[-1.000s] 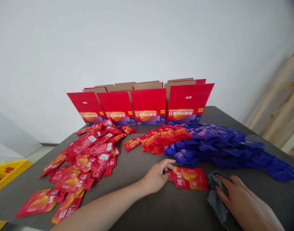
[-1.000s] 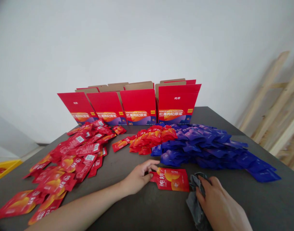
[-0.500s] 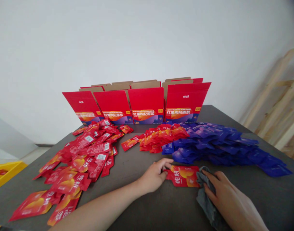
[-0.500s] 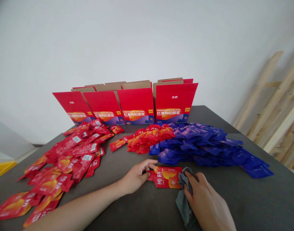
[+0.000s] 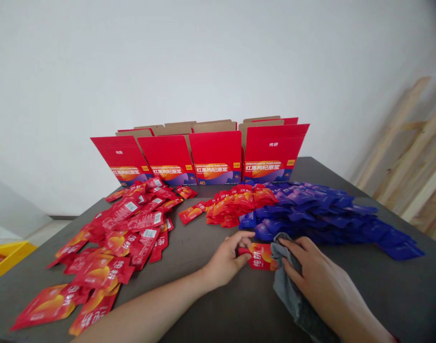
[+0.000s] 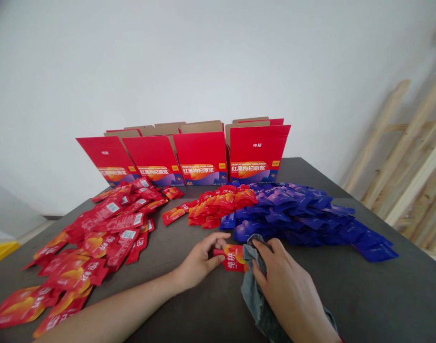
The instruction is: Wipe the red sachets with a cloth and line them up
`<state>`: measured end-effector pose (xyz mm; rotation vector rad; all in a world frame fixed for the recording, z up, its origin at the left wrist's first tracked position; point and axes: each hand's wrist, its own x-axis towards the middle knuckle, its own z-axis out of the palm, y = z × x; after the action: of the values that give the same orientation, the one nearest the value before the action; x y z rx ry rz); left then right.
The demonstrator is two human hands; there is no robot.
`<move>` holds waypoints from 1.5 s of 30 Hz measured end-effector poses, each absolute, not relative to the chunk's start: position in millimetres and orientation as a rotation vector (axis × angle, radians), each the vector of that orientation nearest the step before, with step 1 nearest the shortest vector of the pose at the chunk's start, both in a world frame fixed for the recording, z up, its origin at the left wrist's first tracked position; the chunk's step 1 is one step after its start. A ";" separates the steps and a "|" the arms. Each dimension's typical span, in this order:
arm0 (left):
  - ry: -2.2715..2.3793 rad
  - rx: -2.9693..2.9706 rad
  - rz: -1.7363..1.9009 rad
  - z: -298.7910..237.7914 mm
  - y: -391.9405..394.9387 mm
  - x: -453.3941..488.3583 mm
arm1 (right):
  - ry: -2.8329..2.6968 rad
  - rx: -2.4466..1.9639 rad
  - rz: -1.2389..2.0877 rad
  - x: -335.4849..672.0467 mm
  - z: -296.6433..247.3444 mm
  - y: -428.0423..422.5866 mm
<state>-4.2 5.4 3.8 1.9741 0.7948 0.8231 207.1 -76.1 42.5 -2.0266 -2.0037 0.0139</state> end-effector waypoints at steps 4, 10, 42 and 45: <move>0.705 2.461 0.851 22.0 9.6 -11.7 | -1.905 -2.098 -0.122 232.3 48.2 -77.7; 0.499 2.775 0.504 24.0 14.0 -10.0 | -2.019 -1.982 -0.149 218.7 51.2 -72.4; 0.835 2.391 0.473 15.0 15.9 -8.9 | -2.216 -1.937 0.013 171.2 20.5 -69.4; 0.870 2.373 0.443 14.1 15.6 -8.8 | -2.142 -1.973 -0.038 190.1 8.6 -72.2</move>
<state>-8.8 15.6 14.1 2.3727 0.8703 0.4433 190.1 -72.2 8.6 -1.9726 -2.1421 -0.0380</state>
